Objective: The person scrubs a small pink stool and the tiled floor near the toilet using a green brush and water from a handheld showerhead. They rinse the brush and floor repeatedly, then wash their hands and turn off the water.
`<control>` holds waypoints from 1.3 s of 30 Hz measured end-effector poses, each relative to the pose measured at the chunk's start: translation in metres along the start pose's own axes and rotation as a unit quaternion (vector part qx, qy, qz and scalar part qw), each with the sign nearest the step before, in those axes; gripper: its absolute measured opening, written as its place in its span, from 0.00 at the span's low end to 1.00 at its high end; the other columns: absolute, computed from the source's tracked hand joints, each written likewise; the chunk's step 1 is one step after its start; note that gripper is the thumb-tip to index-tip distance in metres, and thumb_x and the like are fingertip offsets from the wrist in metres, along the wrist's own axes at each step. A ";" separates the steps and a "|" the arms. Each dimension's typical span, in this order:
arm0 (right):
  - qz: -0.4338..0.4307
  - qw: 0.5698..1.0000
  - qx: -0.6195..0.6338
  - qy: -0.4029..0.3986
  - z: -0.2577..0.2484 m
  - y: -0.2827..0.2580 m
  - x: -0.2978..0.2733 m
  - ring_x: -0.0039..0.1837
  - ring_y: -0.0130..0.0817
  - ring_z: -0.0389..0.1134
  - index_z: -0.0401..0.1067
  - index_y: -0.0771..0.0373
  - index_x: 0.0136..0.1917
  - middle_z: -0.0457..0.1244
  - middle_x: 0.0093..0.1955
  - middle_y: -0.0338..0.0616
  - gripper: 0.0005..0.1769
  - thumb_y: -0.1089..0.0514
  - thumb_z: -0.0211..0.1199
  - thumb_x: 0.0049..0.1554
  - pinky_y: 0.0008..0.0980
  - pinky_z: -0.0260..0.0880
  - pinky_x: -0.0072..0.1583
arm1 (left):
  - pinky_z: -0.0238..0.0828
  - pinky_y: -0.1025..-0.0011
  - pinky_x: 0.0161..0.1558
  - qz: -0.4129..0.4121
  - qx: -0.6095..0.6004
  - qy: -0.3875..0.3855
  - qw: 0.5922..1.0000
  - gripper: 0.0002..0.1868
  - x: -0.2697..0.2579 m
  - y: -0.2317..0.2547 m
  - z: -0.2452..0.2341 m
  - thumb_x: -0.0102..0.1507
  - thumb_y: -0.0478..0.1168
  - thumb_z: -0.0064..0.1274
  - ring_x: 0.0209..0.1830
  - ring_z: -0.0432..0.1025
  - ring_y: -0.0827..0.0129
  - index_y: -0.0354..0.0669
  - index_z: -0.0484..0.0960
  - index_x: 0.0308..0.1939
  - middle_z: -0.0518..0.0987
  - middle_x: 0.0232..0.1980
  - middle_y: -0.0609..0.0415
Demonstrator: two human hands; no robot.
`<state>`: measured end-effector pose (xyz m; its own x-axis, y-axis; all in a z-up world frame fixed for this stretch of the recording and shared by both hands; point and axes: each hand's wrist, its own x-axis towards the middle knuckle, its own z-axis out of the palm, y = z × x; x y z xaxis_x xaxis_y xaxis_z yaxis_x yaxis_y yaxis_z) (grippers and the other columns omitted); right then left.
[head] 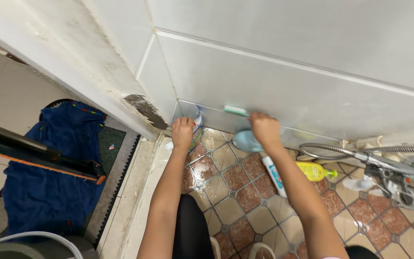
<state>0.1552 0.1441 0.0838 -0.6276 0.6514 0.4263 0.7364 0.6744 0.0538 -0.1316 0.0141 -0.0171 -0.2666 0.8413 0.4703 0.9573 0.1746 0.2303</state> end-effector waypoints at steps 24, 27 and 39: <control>0.116 0.987 0.110 0.001 0.009 0.015 -0.067 0.33 0.49 0.69 0.69 0.59 0.37 0.66 0.33 0.46 0.16 0.48 0.63 0.62 0.46 0.67 0.34 | 0.74 0.53 0.53 -0.145 -0.286 -0.029 0.947 0.32 -0.054 0.171 0.094 0.44 0.42 0.71 0.52 0.74 0.45 0.40 0.83 0.52 0.80 0.51 0.43; 0.115 0.984 0.133 0.011 0.006 0.010 -0.064 0.33 0.49 0.68 0.69 0.59 0.38 0.66 0.33 0.45 0.16 0.48 0.62 0.63 0.46 0.66 0.34 | 0.74 0.55 0.54 -0.197 -0.289 0.011 0.937 0.30 -0.061 0.148 0.074 0.43 0.43 0.72 0.52 0.74 0.47 0.39 0.84 0.48 0.81 0.51 0.43; 0.118 0.988 0.100 0.008 0.010 0.011 -0.061 0.37 0.46 0.70 0.70 0.60 0.41 0.67 0.38 0.45 0.13 0.50 0.61 0.64 0.44 0.69 0.36 | 0.74 0.52 0.50 -0.293 -0.150 -0.051 0.943 0.37 -0.039 0.108 0.070 0.43 0.51 0.75 0.55 0.71 0.44 0.35 0.83 0.51 0.76 0.55 0.41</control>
<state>0.1993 0.1154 0.0492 -0.4390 0.7940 0.4205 0.7957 0.5610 -0.2284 -0.0104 0.0361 -0.0703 -0.7132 0.6929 0.1064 0.5700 0.4848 0.6634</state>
